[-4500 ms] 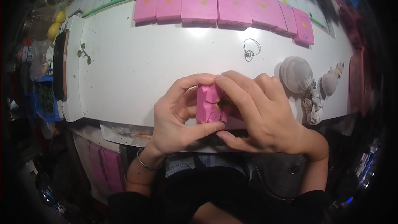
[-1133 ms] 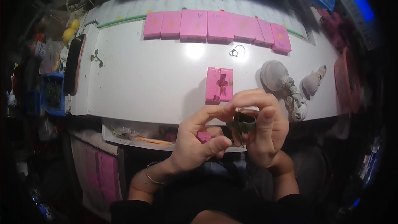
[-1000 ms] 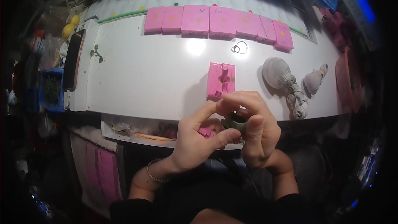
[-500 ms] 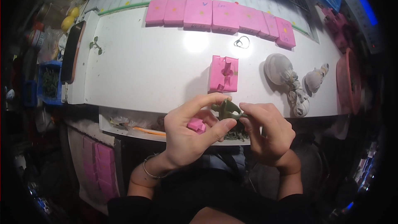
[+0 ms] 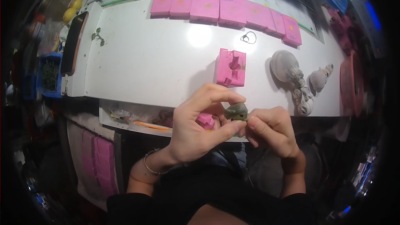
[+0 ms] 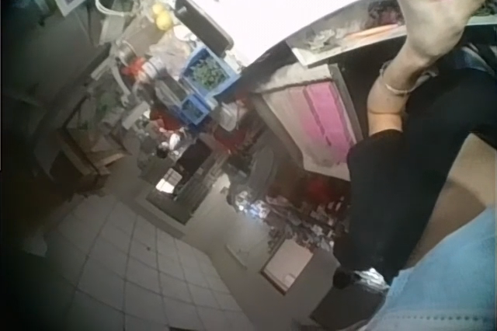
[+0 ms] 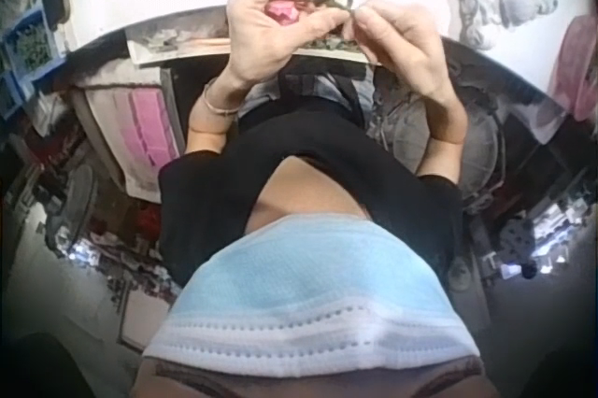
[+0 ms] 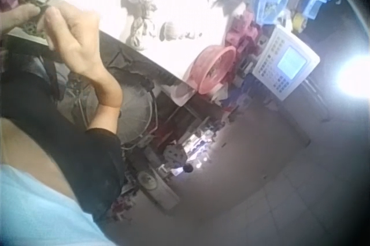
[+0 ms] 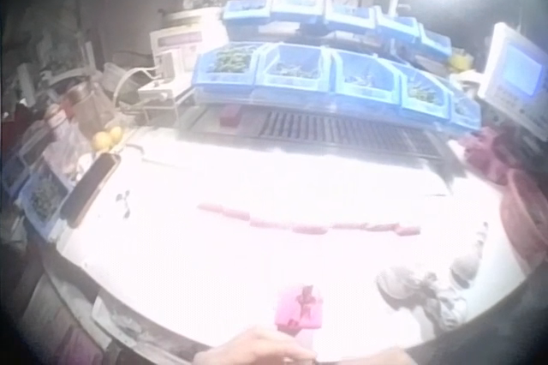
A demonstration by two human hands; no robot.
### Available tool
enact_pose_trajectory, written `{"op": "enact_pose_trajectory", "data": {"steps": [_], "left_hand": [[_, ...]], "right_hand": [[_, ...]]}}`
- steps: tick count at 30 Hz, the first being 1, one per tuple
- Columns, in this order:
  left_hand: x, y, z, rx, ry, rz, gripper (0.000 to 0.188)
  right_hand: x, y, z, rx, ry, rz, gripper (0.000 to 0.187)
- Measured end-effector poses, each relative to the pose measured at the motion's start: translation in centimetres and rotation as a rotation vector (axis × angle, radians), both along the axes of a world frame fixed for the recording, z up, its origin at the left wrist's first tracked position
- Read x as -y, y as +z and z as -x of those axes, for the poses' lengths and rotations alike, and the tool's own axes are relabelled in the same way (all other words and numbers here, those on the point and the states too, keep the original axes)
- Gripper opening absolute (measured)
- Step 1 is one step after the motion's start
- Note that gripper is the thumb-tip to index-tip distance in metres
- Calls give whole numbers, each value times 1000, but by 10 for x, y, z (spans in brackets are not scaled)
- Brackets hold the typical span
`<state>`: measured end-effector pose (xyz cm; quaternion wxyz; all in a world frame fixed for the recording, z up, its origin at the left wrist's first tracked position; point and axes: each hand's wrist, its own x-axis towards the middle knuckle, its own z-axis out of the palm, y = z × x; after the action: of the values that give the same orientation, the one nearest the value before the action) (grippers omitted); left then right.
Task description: The person places parts into a pink mold by hand, secures the mold with a rubber band, and سپس aligns it with others on a tray.
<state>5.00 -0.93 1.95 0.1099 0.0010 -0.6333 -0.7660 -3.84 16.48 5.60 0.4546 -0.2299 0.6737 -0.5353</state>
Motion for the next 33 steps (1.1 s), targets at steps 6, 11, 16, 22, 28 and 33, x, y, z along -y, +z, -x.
{"op": "enact_pose_trajectory", "data": {"steps": [6,11,16,22,28,33], "left_hand": [[2,-2,-1,44,36,70,35],[0,0,0,37,-1,144,34],[-4,3,0,104,-41,225,35],[-5,-3,0,211,-220,462,31],[2,9,-2,139,31,85,22],[-2,-5,-1,-3,43,-201,24]], "right_hand": [[-8,-14,0,-459,257,-213,22],[-7,-4,-6,-484,-154,-38,11],[-4,-4,-10,-437,-314,89,9],[-11,-7,-5,-592,-249,-65,8],[-10,-13,-7,-584,-209,3,5],[-1,-14,-9,-657,-109,104,7]]}}
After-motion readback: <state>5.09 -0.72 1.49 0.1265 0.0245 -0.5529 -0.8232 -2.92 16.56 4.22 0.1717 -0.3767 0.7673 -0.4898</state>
